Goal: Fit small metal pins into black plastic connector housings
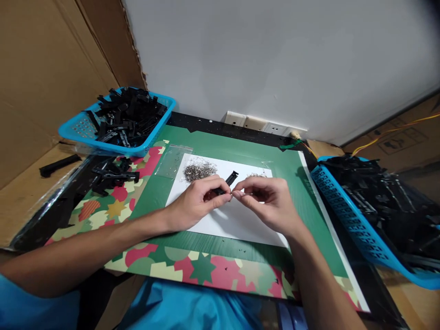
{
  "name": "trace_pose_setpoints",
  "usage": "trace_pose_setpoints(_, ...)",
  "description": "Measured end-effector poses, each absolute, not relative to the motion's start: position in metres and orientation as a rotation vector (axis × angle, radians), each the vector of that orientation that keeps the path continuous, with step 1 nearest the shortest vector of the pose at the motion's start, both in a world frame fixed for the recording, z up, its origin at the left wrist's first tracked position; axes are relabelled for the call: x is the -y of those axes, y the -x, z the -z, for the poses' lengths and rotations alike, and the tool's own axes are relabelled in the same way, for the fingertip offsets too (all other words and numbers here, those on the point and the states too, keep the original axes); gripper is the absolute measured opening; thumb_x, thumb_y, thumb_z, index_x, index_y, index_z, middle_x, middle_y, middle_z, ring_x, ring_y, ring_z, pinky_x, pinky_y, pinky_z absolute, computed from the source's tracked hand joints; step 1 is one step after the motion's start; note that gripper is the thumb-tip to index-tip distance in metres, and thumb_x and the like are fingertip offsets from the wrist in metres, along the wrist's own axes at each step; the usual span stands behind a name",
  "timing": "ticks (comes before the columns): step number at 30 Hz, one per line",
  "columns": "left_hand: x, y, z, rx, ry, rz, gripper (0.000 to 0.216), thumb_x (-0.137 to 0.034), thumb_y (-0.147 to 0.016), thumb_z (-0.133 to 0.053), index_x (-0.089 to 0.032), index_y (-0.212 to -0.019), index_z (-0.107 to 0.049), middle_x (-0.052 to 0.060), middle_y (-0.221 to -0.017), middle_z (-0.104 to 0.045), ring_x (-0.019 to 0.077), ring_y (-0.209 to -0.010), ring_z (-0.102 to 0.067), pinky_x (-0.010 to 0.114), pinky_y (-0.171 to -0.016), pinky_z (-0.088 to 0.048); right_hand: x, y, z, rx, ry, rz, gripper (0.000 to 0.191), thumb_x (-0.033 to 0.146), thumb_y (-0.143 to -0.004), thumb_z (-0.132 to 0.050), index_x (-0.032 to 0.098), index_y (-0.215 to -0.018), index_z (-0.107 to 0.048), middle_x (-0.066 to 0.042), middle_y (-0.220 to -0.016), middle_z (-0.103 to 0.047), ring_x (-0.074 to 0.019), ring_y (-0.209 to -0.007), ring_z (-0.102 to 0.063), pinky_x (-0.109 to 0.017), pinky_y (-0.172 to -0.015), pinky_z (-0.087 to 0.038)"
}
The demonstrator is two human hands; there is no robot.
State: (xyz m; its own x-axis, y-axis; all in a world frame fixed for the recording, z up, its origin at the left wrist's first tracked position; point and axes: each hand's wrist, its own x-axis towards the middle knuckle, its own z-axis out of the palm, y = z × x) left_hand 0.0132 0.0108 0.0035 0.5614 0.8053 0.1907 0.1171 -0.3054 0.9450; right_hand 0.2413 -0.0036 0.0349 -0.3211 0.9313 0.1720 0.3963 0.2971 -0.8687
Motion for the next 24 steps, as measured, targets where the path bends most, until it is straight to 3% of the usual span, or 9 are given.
trace_pose_setpoints(12, -0.0095, -0.0146, -0.0052, -0.804, -1.787, -0.857, 0.025, -0.040, -0.108, -0.056, -0.019, -0.102, -0.069, 0.003, -0.096, -0.065, 0.0174, -0.086, -0.057, 0.030, -0.076, -0.043, 0.0043, -0.2414, -0.0307, 1.933, 1.204, -0.935, 0.017, 0.033, -0.096, -0.071, 0.019, -0.093, -0.079, -0.002, -0.070, -0.065, -0.0125, -0.060, -0.050, -0.025, -0.053, -0.039)
trace_pose_setpoints(17, -0.0102, -0.0136, -0.0050, -0.772, -1.809, -0.833, 0.024, -0.038, -0.109, -0.055, -0.020, -0.101, -0.068, 0.003, -0.097, -0.064, 0.0179, -0.089, -0.058, 0.030, -0.080, -0.044, 0.0039, -0.2414, -0.0298, 1.919, 1.183, -1.035, 0.016, 0.033, -0.096, -0.071, 0.018, -0.093, -0.077, -0.004, -0.081, -0.071, -0.0133, -0.065, -0.056, -0.025, -0.057, -0.043)
trace_pose_setpoints(24, -0.0115, -0.0125, -0.0054, -0.792, -1.822, -0.826, 0.026, -0.041, -0.109, -0.056, -0.020, -0.097, -0.067, 0.002, -0.094, -0.064, 0.0176, -0.088, -0.058, 0.031, -0.079, -0.043, 0.0031, -0.2394, -0.0340, 1.997, 1.221, -1.018, 0.021, 0.036, -0.101, -0.065, 0.018, -0.096, -0.075, -0.003, -0.080, -0.070, -0.0128, -0.065, -0.052, -0.026, -0.056, -0.038)
